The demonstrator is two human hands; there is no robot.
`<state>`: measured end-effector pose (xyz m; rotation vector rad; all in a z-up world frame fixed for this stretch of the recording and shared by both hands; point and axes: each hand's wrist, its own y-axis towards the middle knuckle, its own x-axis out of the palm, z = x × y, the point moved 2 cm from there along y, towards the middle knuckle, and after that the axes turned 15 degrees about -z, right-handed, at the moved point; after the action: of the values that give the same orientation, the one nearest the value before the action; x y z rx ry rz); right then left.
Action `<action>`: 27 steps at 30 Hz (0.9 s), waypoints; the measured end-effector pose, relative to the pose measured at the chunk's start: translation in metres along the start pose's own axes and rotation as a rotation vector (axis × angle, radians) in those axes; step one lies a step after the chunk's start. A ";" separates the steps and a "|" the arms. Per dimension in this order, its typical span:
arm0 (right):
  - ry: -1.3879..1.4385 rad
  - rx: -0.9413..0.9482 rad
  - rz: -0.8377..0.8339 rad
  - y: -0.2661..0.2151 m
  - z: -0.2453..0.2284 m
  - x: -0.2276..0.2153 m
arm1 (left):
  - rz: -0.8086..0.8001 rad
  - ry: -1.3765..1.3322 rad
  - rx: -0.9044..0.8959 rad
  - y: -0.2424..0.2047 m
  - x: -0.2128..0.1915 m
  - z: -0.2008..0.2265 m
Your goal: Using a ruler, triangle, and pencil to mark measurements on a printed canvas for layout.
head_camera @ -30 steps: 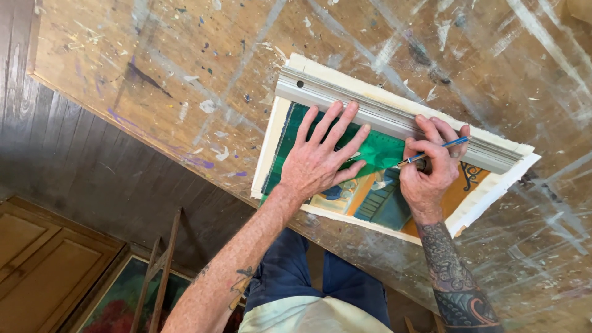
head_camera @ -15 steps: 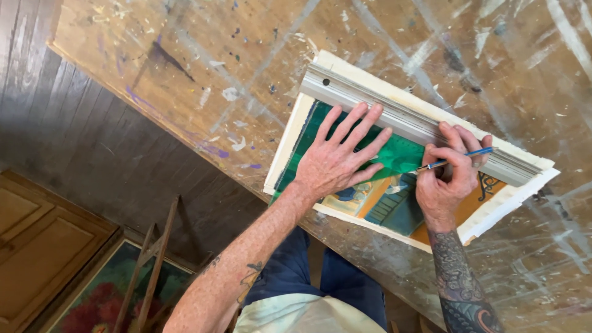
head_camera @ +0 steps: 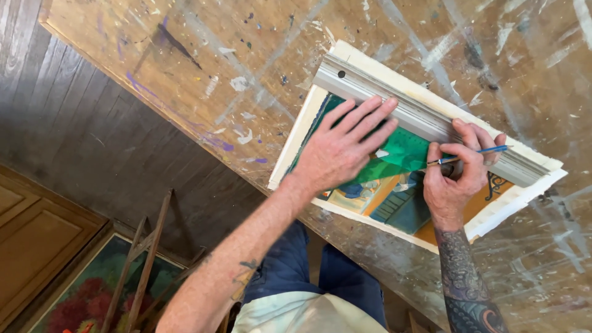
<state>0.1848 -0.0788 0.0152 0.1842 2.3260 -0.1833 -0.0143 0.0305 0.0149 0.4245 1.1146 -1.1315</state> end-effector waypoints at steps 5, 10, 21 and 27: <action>0.005 -0.005 0.005 -0.001 0.003 -0.001 | 0.143 0.066 0.144 -0.004 0.010 -0.061; -0.001 -0.014 0.011 -0.002 0.002 0.000 | 0.094 0.102 0.202 -0.011 -0.037 -0.101; 0.028 0.042 0.133 -0.005 0.010 0.004 | 0.077 0.138 0.247 -0.011 -0.038 -0.107; 0.025 0.014 0.121 -0.001 0.004 0.000 | 0.032 0.026 0.202 -0.012 -0.037 -0.107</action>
<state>0.1874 -0.0809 0.0130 0.3352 2.3308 -0.1379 -0.0766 0.1253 0.0036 0.6143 1.0154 -1.2179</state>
